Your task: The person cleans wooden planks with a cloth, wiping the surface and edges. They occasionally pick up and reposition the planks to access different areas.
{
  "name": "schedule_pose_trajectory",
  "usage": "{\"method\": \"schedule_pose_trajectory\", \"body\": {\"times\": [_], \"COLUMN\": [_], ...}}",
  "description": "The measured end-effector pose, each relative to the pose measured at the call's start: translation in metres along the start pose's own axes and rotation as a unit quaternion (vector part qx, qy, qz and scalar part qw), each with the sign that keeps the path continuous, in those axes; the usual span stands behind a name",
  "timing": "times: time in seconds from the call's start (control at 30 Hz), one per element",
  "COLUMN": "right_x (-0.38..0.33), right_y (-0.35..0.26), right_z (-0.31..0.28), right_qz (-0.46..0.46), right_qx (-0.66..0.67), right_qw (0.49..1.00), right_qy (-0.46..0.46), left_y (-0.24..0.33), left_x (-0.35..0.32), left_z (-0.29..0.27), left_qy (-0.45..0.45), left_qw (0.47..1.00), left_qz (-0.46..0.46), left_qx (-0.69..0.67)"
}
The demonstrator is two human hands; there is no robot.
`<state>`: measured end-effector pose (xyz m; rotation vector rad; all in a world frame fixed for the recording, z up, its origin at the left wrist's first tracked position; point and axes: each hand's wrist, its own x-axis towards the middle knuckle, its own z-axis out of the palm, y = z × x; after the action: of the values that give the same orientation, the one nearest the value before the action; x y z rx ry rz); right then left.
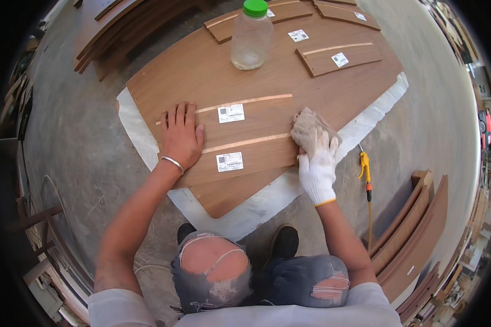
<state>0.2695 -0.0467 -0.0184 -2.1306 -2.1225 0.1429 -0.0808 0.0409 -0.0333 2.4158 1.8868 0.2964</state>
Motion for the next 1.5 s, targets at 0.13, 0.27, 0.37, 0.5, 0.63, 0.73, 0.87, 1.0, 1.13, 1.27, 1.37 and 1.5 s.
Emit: {"method": "schedule_pose_trajectory", "body": {"times": [0.13, 0.27, 0.37, 0.5, 0.63, 0.73, 0.87, 1.0, 1.13, 1.27, 1.37, 1.5], "right_x": [0.064, 0.026, -0.013, 0.000, 0.050, 0.077, 0.123, 0.145, 0.155, 0.154, 0.149, 0.109], "right_y": [-0.016, -0.011, -0.010, 0.017, -0.013, -0.012, -0.035, -0.075, -0.118, -0.186, -0.242, -0.265], "right_z": [-0.019, -0.003, 0.007, 0.016, -0.043, -0.046, -0.017, -0.015, -0.014, 0.010, 0.026, 0.024], "right_qz": [0.042, -0.008, -0.030, -0.009, 0.328, 0.230, -0.092, -0.244, -0.298, -0.417, -0.452, -0.583], "right_qx": [0.028, 0.001, 0.007, 0.029, 0.571, 0.523, 0.148, -0.014, 0.032, 0.069, 0.089, 0.189], "right_qw": [0.998, 1.000, 0.999, 0.996, 0.748, 0.808, 0.977, 0.965, 0.942, 0.904, 0.887, 0.765], "right_qy": [-0.030, 0.022, 0.019, 0.080, 0.083, 0.146, 0.124, -0.093, -0.148, -0.073, -0.032, -0.197], "left_y": [-0.003, 0.001, 0.000, 0.002, -0.011, 0.036, 0.119, 0.123, 0.116, 0.124, 0.131, 0.140], "left_x": [-0.002, 0.001, -0.003, 0.001, -0.011, -0.007, -0.014, -0.005, -0.006, -0.007, -0.006, -0.008], "left_z": [0.003, 0.001, -0.001, 0.001, 0.002, -0.005, 0.000, 0.008, 0.001, 0.018, 0.036, 0.069], "left_qy": [-0.002, 0.015, 0.010, 0.017, 0.026, 0.017, -0.006, -0.080, -0.151, -0.127, -0.021, 0.077], "left_qw": [1.000, 1.000, 1.000, 0.999, 0.999, 1.000, 0.969, 0.972, 0.960, 0.955, 0.976, 0.976], "left_qz": [-0.009, -0.012, -0.012, 0.002, -0.018, 0.012, 0.169, 0.179, 0.202, 0.195, 0.208, 0.200], "left_qx": [0.002, -0.005, -0.008, -0.028, -0.013, 0.001, -0.179, -0.129, -0.124, -0.183, -0.056, -0.048]}}
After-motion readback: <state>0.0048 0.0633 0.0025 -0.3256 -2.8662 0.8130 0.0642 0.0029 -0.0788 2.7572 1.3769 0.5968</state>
